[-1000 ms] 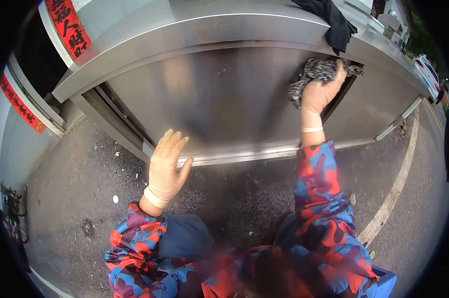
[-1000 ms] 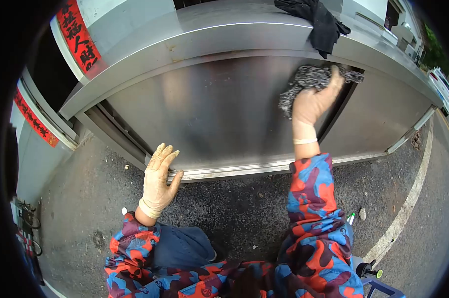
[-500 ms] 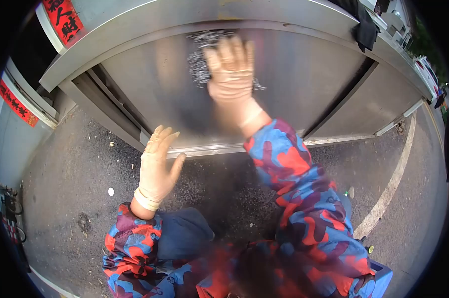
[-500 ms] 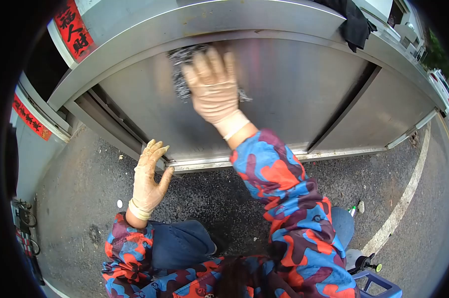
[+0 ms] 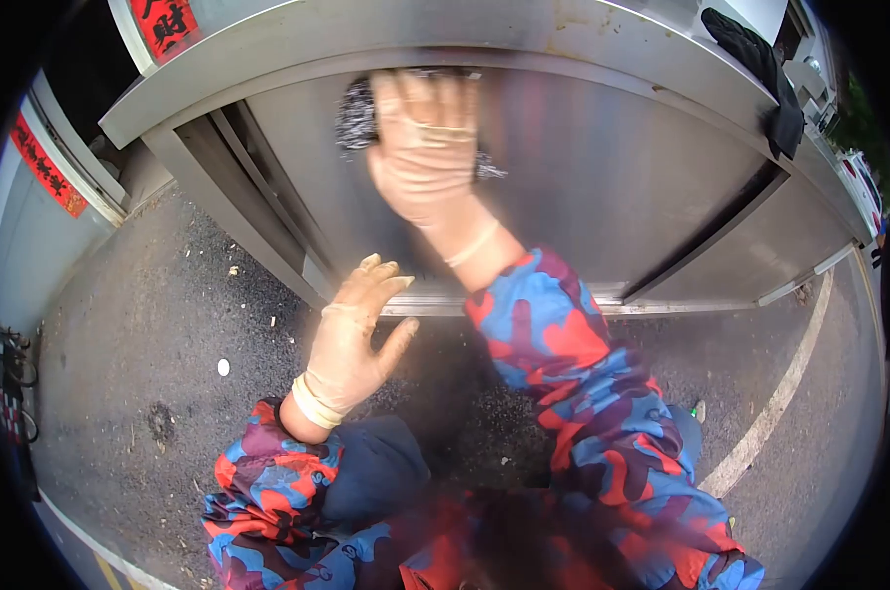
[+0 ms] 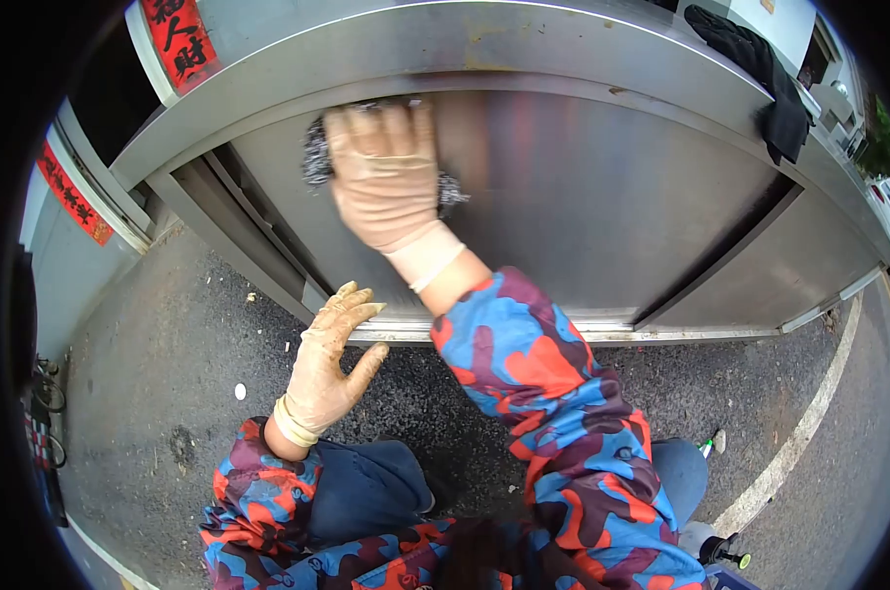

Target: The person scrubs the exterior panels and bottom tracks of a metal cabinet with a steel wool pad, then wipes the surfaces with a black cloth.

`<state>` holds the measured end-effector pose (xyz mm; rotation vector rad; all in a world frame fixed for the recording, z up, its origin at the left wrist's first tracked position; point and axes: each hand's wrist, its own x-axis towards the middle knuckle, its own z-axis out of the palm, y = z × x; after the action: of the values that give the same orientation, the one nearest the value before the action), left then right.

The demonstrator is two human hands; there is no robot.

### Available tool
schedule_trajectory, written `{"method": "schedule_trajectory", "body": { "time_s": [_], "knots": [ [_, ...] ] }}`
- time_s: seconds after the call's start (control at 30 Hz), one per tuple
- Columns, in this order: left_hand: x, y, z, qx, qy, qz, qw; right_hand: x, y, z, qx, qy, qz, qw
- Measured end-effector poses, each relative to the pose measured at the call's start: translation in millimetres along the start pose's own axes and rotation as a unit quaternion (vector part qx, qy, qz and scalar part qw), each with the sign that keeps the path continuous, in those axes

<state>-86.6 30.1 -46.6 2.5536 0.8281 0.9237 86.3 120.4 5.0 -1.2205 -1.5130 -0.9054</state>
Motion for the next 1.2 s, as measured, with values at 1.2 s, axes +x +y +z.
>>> {"method": "schedule_trajectory", "body": {
  "time_s": [1.2],
  "knots": [
    [-22.1, -9.1, -0.1, 0.030, -0.026, -0.021, 0.999, 18.1, 33.2, -39.0, -0.083, 0.015, -0.176, 0.981]
  ]
}}
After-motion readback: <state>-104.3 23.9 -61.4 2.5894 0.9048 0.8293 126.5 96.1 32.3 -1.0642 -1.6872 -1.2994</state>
